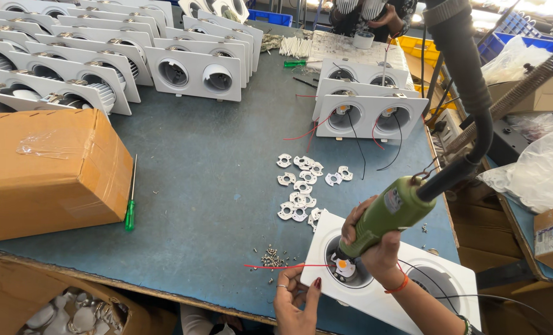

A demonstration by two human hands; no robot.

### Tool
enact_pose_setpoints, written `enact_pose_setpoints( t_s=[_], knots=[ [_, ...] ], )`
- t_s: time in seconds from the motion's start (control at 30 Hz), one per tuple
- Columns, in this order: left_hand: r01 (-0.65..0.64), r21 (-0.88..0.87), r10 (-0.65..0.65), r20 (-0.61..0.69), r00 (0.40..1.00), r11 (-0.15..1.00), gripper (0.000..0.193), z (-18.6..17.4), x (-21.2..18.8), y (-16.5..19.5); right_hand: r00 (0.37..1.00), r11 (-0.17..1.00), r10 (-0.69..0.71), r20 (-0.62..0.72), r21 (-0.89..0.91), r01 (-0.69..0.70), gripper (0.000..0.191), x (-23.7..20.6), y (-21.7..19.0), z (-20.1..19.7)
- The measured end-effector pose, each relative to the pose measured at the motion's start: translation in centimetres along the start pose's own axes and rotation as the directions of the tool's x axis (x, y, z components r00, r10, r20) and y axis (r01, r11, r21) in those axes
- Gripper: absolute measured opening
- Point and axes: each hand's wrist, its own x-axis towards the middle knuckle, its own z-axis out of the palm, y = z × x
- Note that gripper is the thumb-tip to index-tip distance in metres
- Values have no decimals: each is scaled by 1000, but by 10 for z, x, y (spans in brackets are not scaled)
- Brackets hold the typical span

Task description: The person assembles recessed light fixtures by inserting small white plastic components into the circular openings of a white housing. They use a green handheld power tool to secure the components in place. The person handles multiple fixtures and components on a blue workbench.

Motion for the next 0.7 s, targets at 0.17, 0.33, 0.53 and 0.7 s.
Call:
enact_pose_setpoints(
  t_s=[0.17, 0.33, 0.53, 0.7],
  knots=[
    [41, -42, -39, 61, 997, 998, 40, -6, 5, -10, 995, 996, 93, 21, 17, -93, 82, -7, 4, -4],
    [65, -44, -61, 82, 995, 997, 39, -9, 5, -9, 996, 996, 85, 39, -1, -85, 82, -16, 6, -7],
    [35, -126, -30, 41, 999, 991, 40, 1, 3, 2, 1000, 1000, 17, -9, 8, -17, 78, -5, 3, -2],
    [137, -176, -136, 18, 991, 975, 60, -2, 3, -1, 992, 992, -123, -10, -13, 123, 74, 19, -28, 6]
  ],
)
